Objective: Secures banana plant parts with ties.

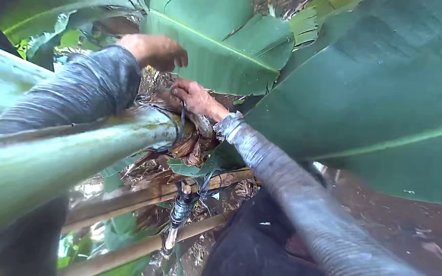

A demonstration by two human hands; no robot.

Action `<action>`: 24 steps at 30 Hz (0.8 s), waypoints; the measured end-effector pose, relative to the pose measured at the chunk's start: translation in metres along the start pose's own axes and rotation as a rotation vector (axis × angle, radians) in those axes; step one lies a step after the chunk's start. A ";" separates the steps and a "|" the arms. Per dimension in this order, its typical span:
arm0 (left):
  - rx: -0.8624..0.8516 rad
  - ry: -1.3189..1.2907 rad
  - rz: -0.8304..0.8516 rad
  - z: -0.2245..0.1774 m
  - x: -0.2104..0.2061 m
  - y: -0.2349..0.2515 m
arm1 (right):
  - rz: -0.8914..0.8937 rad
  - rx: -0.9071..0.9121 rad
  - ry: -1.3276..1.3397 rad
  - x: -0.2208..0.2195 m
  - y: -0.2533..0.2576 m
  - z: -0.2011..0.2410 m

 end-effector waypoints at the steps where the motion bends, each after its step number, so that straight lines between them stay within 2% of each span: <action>1: 0.025 0.025 0.066 0.004 -0.009 0.007 | -0.011 0.021 -0.017 -0.001 -0.003 0.006; 2: 0.106 0.066 0.123 0.011 -0.017 0.013 | -0.023 0.037 -0.036 0.000 -0.005 0.011; 4: 0.404 0.087 0.149 0.032 -0.025 0.018 | -0.029 0.048 -0.059 0.006 -0.002 0.011; 6: 0.577 0.114 0.009 0.059 -0.040 0.021 | -0.021 0.045 -0.045 0.006 0.001 0.005; 7: 0.611 0.122 0.007 0.062 -0.038 0.017 | -0.018 0.058 -0.040 0.008 0.004 0.003; 10: 0.623 0.102 0.230 0.050 -0.022 0.002 | -0.002 0.078 0.003 0.013 0.010 -0.001; 12: 0.533 0.182 0.245 0.076 -0.038 0.013 | 0.006 0.050 0.086 0.009 0.011 -0.009; 14: 0.461 0.212 0.233 0.098 -0.046 0.023 | 0.001 -0.010 0.140 0.009 0.016 -0.025; 16: 0.418 0.172 0.231 0.100 -0.049 0.027 | -0.019 -0.061 0.113 0.014 0.025 -0.039; 18: 0.381 0.144 0.204 0.103 -0.052 0.033 | -0.071 -0.018 0.006 0.026 0.042 -0.038; 21: 0.492 0.086 0.113 0.096 -0.040 0.027 | -0.183 0.099 -0.117 0.040 0.077 -0.020; 22: 0.541 0.070 0.072 0.094 -0.035 0.025 | -0.205 0.073 -0.109 0.038 0.087 -0.019; 24: 0.568 0.059 0.002 0.092 -0.029 0.023 | -0.158 -0.127 0.010 0.017 0.101 -0.037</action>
Point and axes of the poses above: each hand's wrist, its own y-axis towards the middle knuckle, its own x-axis out of the back of the hand, z = x × y, the point moved 6 cm from there along y, towards the middle knuckle, and after that the axes turned 9 degrees about -y, right-handed, at the moved point
